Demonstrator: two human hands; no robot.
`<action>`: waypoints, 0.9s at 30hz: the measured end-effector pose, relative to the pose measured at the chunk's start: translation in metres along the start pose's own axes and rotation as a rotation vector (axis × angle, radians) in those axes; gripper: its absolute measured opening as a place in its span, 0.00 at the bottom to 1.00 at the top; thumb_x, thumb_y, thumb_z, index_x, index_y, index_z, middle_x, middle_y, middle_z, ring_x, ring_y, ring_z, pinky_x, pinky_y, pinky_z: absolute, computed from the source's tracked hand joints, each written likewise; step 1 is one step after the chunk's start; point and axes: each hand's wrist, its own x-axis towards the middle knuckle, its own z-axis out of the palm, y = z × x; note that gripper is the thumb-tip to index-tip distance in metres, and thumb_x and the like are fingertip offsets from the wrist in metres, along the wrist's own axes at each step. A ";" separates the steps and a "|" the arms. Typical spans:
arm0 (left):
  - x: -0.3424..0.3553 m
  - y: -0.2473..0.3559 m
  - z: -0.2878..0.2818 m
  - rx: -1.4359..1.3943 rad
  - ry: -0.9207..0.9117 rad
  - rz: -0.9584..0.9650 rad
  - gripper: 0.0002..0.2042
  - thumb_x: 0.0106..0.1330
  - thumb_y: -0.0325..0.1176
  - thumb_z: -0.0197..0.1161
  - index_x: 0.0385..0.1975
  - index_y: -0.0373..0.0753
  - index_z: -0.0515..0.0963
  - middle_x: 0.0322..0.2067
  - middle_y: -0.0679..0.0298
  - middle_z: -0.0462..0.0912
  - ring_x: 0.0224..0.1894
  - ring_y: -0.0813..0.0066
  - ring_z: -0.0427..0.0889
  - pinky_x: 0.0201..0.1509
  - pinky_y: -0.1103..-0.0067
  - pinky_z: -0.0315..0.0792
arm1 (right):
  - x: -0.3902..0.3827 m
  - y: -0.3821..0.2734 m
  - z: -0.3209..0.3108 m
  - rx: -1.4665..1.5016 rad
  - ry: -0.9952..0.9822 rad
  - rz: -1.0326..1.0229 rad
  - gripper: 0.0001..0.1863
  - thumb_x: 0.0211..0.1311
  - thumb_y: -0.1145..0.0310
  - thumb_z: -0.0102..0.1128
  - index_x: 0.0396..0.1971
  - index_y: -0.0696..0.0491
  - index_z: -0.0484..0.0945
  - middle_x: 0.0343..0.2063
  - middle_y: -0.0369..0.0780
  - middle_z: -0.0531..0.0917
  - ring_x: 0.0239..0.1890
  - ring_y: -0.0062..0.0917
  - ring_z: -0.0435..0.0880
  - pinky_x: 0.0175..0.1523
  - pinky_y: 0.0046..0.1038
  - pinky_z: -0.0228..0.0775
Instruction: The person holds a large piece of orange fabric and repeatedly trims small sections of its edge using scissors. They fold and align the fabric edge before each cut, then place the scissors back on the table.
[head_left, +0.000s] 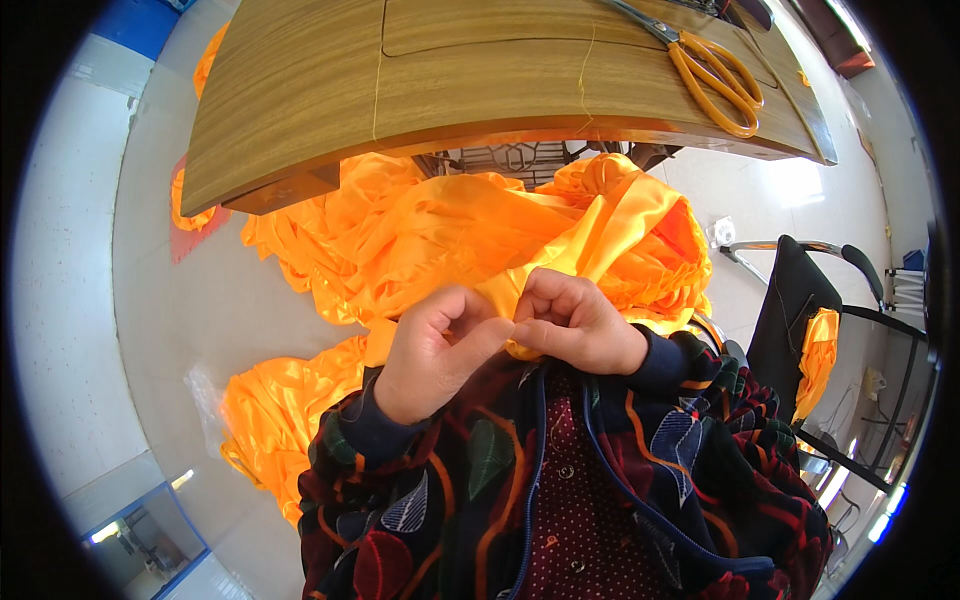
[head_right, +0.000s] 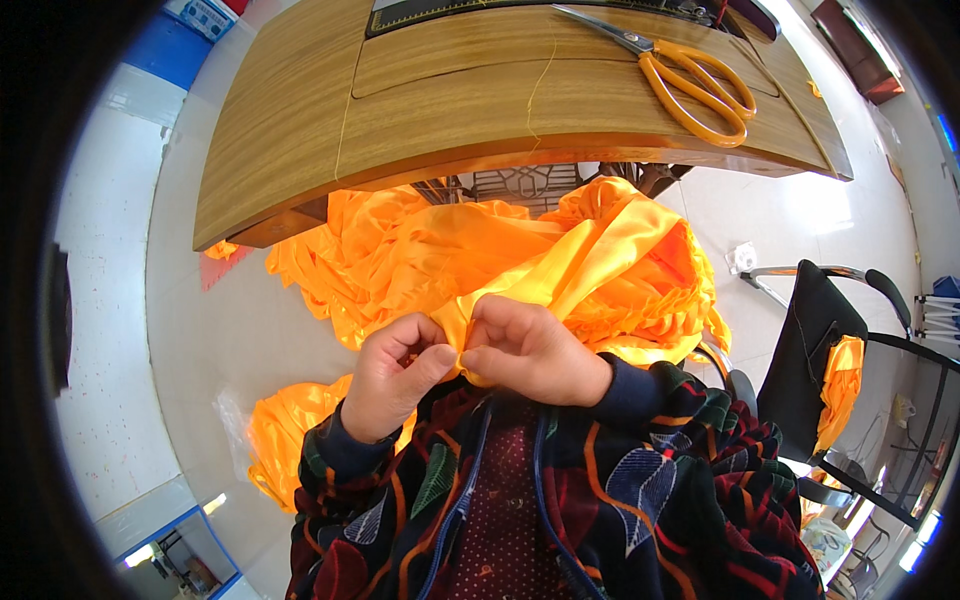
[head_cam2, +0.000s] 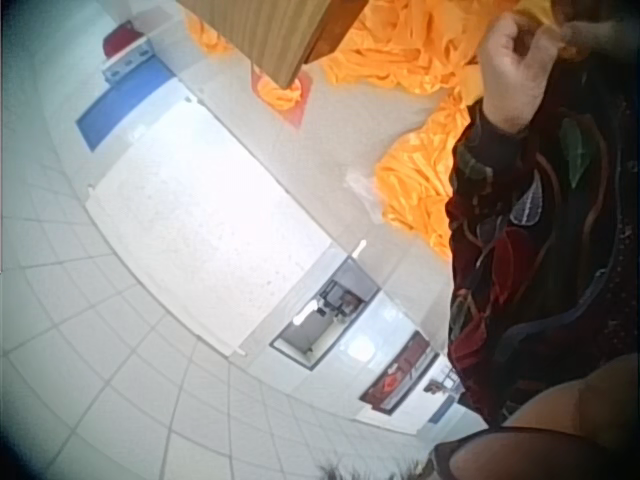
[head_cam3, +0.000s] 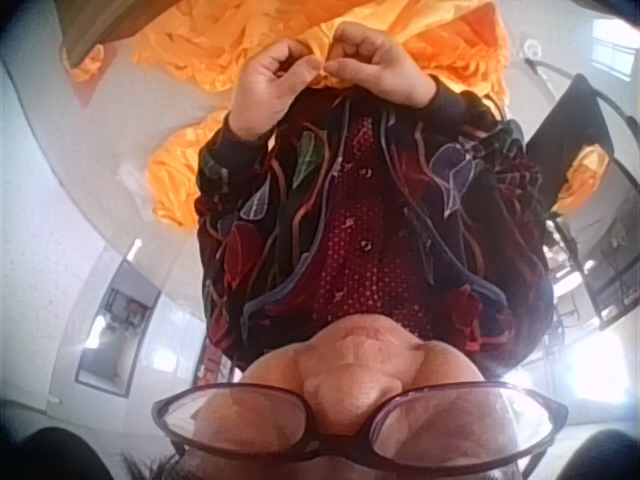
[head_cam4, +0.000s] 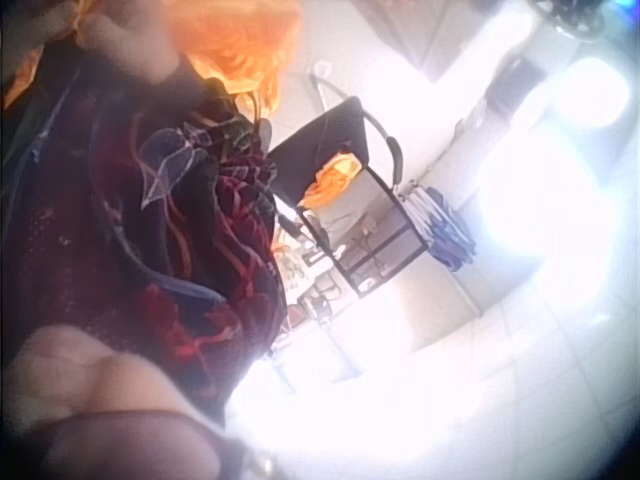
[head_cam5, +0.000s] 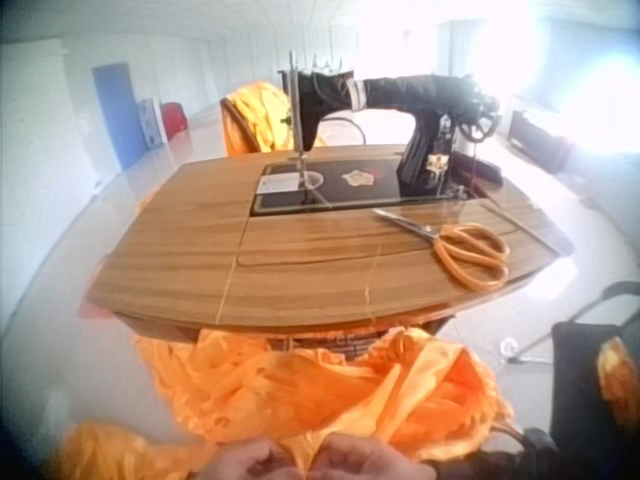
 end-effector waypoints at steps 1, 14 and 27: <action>0.000 0.000 0.000 -0.017 0.010 -0.005 0.06 0.67 0.28 0.59 0.29 0.36 0.73 0.24 0.75 0.70 0.27 0.91 0.65 0.31 0.89 0.63 | 0.000 0.001 0.001 0.010 0.010 -0.006 0.06 0.63 0.75 0.58 0.34 0.56 0.69 0.26 0.30 0.75 0.30 0.11 0.72 0.36 0.16 0.65; -0.001 -0.005 0.006 -0.195 0.140 0.112 0.06 0.70 0.29 0.55 0.29 0.39 0.72 0.23 0.79 0.66 0.24 0.93 0.59 0.27 0.91 0.54 | 0.000 0.004 0.004 -0.021 0.088 -0.047 0.12 0.62 0.74 0.61 0.41 0.58 0.68 0.27 0.33 0.78 0.30 0.12 0.75 0.34 0.17 0.68; 0.000 -0.005 0.007 -0.218 0.103 0.163 0.06 0.72 0.29 0.54 0.31 0.39 0.72 0.24 0.79 0.66 0.25 0.94 0.57 0.28 0.91 0.54 | -0.004 -0.014 0.005 -0.719 0.349 -0.524 0.05 0.50 0.75 0.67 0.27 0.56 0.80 0.25 0.39 0.81 0.30 0.27 0.80 0.35 0.24 0.71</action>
